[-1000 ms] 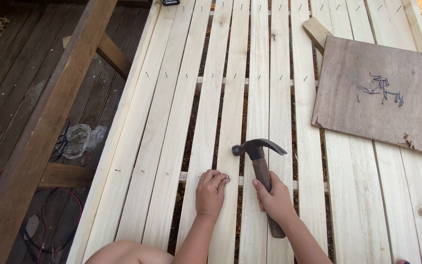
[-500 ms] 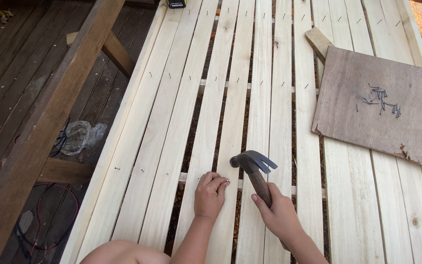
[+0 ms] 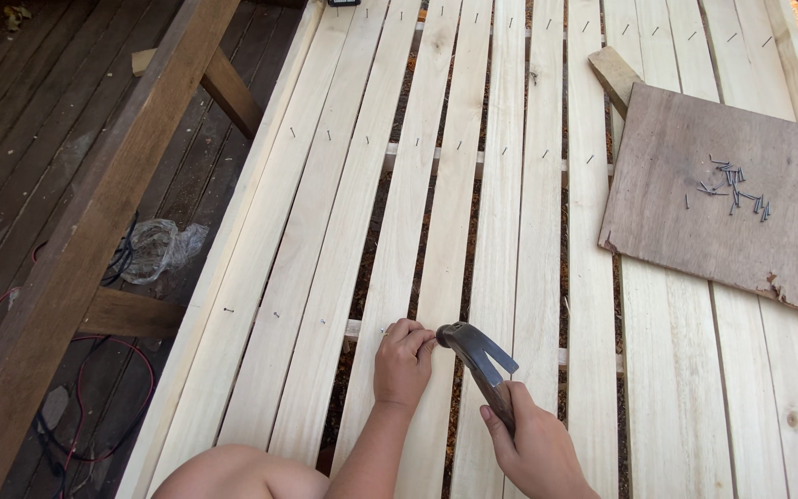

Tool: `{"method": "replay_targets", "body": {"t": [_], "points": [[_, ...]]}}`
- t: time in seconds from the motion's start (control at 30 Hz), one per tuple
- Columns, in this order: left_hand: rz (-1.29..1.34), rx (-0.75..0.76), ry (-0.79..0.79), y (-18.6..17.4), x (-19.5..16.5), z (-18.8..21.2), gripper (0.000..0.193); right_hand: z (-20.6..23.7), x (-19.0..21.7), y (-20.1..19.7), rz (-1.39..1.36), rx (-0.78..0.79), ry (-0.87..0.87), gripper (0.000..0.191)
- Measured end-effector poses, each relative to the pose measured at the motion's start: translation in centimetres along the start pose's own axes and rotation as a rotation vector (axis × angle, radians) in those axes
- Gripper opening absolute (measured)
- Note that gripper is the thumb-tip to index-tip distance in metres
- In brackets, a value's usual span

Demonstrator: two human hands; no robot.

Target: The person sits at a large slatted wooden frame outdoors and hammers nails into the slats, taking nails one at a time from a piece of plywood holding a pile of nails and driving them into the wood with a claw hammer by hand.

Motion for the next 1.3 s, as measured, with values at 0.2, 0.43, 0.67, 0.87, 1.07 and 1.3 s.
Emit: {"method": "replay_targets", "body": {"t": [0.2, 0.43, 0.67, 0.87, 1.07, 1.3], "points": [[-0.019, 0.01, -0.013, 0.1, 0.2, -0.2, 0.006, 0.1, 1.0, -0.3, 0.025, -0.003, 0.021, 0.031], [-0.015, -0.002, 0.011, 0.0, 0.1, -0.1, 0.008, 0.5, 1.7, -0.6, 0.019, -0.049, -0.013, 0.033], [0.026, -0.001, -0.015, 0.0, 0.2, 0.1, 0.006, -0.7, 1.0, -0.5, -0.001, -0.098, 0.074, 0.032], [-0.131, 0.008, -0.053, -0.4, -0.9, 2.1, 0.023, -2.4, 0.0, -0.4, -0.045, -0.115, 0.114, 0.035], [-0.636, 0.114, -0.303, 0.1, -1.5, 1.3, 0.069, -3.2, 0.3, -0.8, -0.103, -0.084, 0.105, 0.034], [-0.656, 0.47, -0.572, 0.2, -1.4, -0.2, 0.07, -1.3, -0.4, -2.0, -0.303, -0.154, -0.062, 0.032]]}}
Point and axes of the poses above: each hand's wrist, its own z-axis away from the middle knuckle, its own y-axis out of the palm, x = y × z, the point moved 1 cm from there along -z, towards the middle knuckle, and after that the axes turned 11 degrees about y, right-handed, at the moved point
